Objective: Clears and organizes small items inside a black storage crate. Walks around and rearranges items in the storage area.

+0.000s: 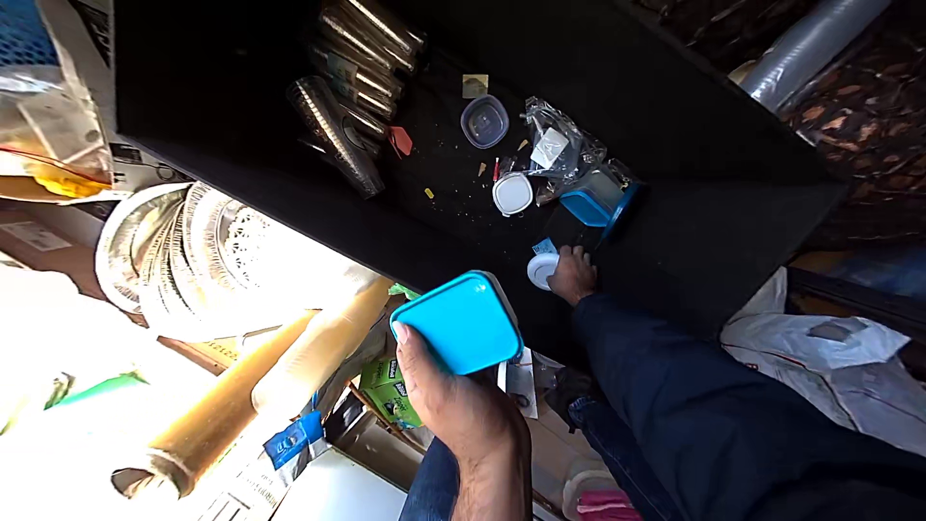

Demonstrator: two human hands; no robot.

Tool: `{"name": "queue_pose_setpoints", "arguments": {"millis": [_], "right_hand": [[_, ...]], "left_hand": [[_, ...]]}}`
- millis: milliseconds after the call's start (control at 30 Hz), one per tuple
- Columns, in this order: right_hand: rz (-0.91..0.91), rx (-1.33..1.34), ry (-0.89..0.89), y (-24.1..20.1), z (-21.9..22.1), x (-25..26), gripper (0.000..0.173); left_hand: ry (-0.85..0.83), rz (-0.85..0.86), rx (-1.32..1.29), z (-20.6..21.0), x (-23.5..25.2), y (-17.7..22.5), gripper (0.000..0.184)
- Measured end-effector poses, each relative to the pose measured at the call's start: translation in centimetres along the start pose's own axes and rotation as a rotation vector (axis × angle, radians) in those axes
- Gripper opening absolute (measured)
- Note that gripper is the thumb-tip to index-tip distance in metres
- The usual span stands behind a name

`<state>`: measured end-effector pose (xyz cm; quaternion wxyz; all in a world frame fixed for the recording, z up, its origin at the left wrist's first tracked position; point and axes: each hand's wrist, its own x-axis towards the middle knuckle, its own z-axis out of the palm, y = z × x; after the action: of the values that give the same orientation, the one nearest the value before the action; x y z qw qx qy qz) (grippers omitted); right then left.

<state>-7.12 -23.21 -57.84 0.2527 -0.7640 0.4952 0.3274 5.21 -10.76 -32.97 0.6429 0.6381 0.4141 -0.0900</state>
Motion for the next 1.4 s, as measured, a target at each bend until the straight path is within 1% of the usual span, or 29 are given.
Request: {"name": "queue_pose_setpoints", "arguments": {"millis": [33, 67, 133, 200, 300, 367, 400, 467, 533, 667, 700, 800, 867, 933, 1000, 1033, 1067, 1100, 1167, 1200, 1233, 1267, 1300, 1333, 1400], "right_hand": [[-0.059, -0.027, 0.1, 1.4, 2.1, 1.3, 0.056], [-0.085, -0.057, 0.062, 1.8, 2.3, 1.9, 0.05], [-0.15, -0.071, -0.004, 0.0, 0.5, 2.7, 0.042], [-0.223, -0.068, -0.051, -2.6, -1.4, 3.7, 0.04], [-0.376, -0.064, -0.109, -5.6, -3.5, 7.1, 0.036], [-0.523, -0.061, -0.1, -7.1, -3.7, 9.4, 0.032], [-0.564, -0.066, -0.082, -7.7, -3.6, 10.3, 0.032], [-0.597, -0.073, 0.009, -8.5, -3.2, 11.4, 0.032], [-0.591, -0.078, 0.078, -9.2, -2.8, 12.1, 0.037], [-0.477, -0.193, 0.047, -10.8, -2.7, 12.9, 0.063], [-0.462, -0.22, 0.041, -11.3, -2.6, 13.1, 0.065], [-0.452, -0.248, 0.05, -12.6, -2.2, 13.9, 0.065], [-0.465, -0.194, 0.086, -12.9, -1.8, 13.5, 0.067], [-0.476, -0.177, 0.087, -13.1, -1.4, 12.6, 0.082], [-0.505, -0.219, 0.055, -13.2, -1.1, 12.0, 0.097], [-0.536, -0.257, 0.014, -13.1, -0.9, 11.9, 0.101], [-0.568, -0.299, -0.023, -13.1, -0.7, 11.8, 0.096], [-0.595, -0.332, -0.047, -13.2, -0.6, 11.6, 0.082], [-0.619, -0.406, -0.112, -14.0, -0.6, 11.2, 0.045], [-0.636, -0.446, -0.177, -14.7, -0.9, 10.9, 0.036], [-0.68, -0.444, -0.246, -15.3, -1.3, 10.7, 0.032], [-0.745, -0.363, -0.288, -15.8, -1.5, 10.8, 0.032], [-0.789, -0.23, -0.282, -16.0, -1.5, 11.0, 0.034], [-0.792, -0.094, -0.237, -16.3, -1.5, 11.1, 0.038], [-0.697, 0.028, -0.082, -16.8, -1.4, 11.7, 0.049]], "left_hand": [[0.009, -0.004, 0.003, 0.0, -0.1, -0.2, 0.042], [0.02, -0.014, 0.005, -0.1, -0.2, -0.5, 0.042], [0.029, -0.027, 0.012, -0.2, 0.0, -1.0, 0.043], [0.046, -0.033, 0.029, -0.2, 0.2, -1.0, 0.042], [0.054, -0.04, 0.016, 0.0, 0.7, -0.8, 0.043], [0.036, -0.034, 0.006, 0.0, 1.0, -0.5, 0.042], [0.031, -0.037, 0.005, 0.0, 1.1, -0.4, 0.042], [0.029, -0.051, -0.002, 0.0, 1.3, -0.3, 0.041], [0.036, -0.061, -0.006, 0.0, 1.5, -0.3, 0.042], [0.04, -0.074, 0.005, 0.0, 2.1, 0.1, 0.043], [0.04, -0.077, 0.006, -0.1, 2.2, 0.2, 0.043], [0.033, -0.075, -0.008, 0.1, 2.7, 0.5, 0.042], [0.03, -0.084, -0.002, 0.3, 2.9, 0.7, 0.043], [0.024, -0.08, 0.006, 0.5, 2.8, 0.9, 0.044], [0.018, -0.065, 0.006, 0.7, 2.8, 1.0, 0.044], [0.017, -0.059, 0.005, 0.7, 2.8, 0.9, 0.043], [0.019, -0.058, 0.003, 0.7, 2.9, 0.8, 0.043], [0.024, -0.063, 0.0, 0.6, 3.0, 0.8, 0.043], [0.038, -0.079, -0.004, 0.6, 3.2, 0.8, 0.042], [0.043, -0.086, -0.005, 0.6, 3.3, 0.8, 0.042], [0.046, -0.094, -0.006, 0.5, 3.3, 0.9, 0.043], [0.046, -0.102, -0.006, 0.4, 3.3, 0.9, 0.043], [0.044, -0.108, -0.009, 0.3, 3.4, 1.0, 0.043], [0.047, -0.113, -0.01, 0.2, 3.4, 1.0, 0.043], [0.057, -0.121, -0.012, 0.2, 3.6, 1.1, 0.043]]}}
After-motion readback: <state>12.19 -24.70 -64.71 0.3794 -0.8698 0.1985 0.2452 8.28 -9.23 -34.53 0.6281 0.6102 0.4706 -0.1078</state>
